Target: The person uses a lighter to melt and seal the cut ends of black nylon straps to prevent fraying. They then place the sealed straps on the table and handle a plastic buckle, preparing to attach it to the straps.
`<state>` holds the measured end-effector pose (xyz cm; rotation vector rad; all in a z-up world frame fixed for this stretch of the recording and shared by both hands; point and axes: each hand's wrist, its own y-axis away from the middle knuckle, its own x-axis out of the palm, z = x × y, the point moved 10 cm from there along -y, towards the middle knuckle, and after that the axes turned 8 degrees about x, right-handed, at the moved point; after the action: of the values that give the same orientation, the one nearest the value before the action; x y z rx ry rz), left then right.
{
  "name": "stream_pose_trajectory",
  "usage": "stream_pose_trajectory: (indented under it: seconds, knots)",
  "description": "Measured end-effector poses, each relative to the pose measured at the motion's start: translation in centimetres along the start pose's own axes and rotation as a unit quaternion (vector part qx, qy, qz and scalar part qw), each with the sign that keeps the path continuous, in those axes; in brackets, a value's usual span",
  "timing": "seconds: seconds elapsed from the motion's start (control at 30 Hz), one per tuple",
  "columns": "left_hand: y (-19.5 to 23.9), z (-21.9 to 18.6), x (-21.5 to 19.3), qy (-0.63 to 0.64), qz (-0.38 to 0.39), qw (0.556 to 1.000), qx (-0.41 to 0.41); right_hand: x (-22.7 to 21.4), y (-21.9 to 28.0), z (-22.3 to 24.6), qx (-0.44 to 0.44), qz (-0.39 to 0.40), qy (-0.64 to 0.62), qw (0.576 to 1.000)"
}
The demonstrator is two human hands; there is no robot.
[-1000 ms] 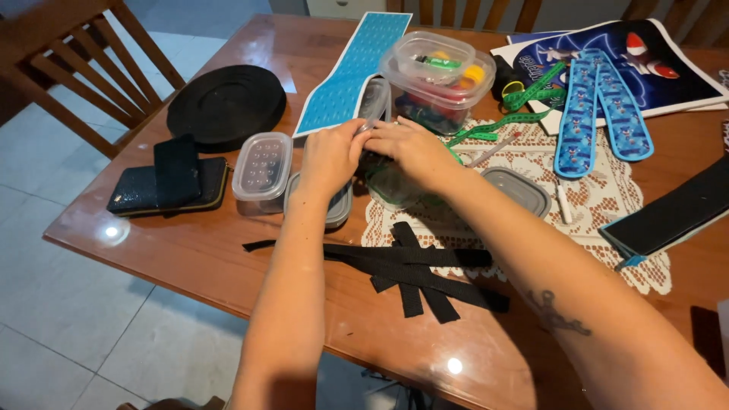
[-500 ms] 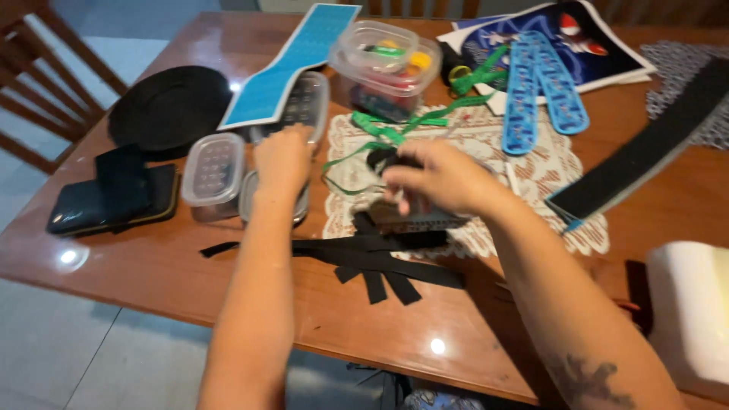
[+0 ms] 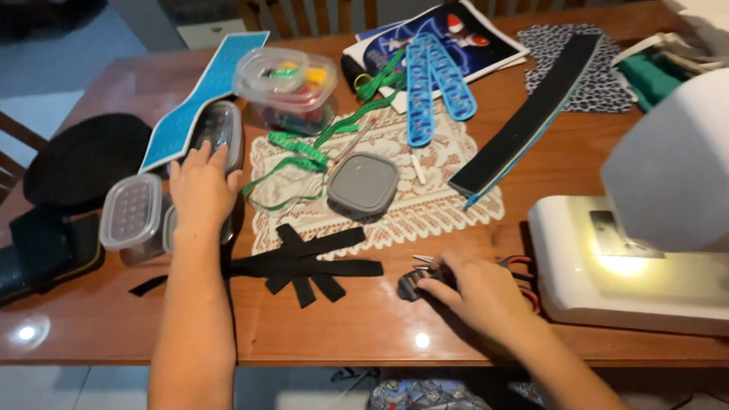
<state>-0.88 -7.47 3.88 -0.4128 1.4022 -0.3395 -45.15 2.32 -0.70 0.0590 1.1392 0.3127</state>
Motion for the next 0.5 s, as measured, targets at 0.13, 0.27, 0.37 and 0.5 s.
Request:
stream_pose_trajectory:
  seconds: [0.13,0.27,0.37,0.5]
  knots:
    - [0.5,-6.3,-7.0,0.008,-0.126,0.987,0.095,-2.9,2.8,-1.7,-0.109,-0.151,-0.04,0.982]
    - [-1.4,-14.5,-7.2,0.153,0.011,0.984,0.095,-4.8,6.7,-2.1,-0.24,-0.17,-0.165,0.941]
    - [-4.3,-22.1,-5.1,0.221,0.103,0.96,0.14,-5.1,9.1,-0.9,-0.343,-0.145,-0.209,0.904]
    - [-9.4,-31.5,-2.0,0.215,0.269,0.931,0.118,-4.2,10.0,-0.8,-0.44,-0.123,-0.244,0.856]
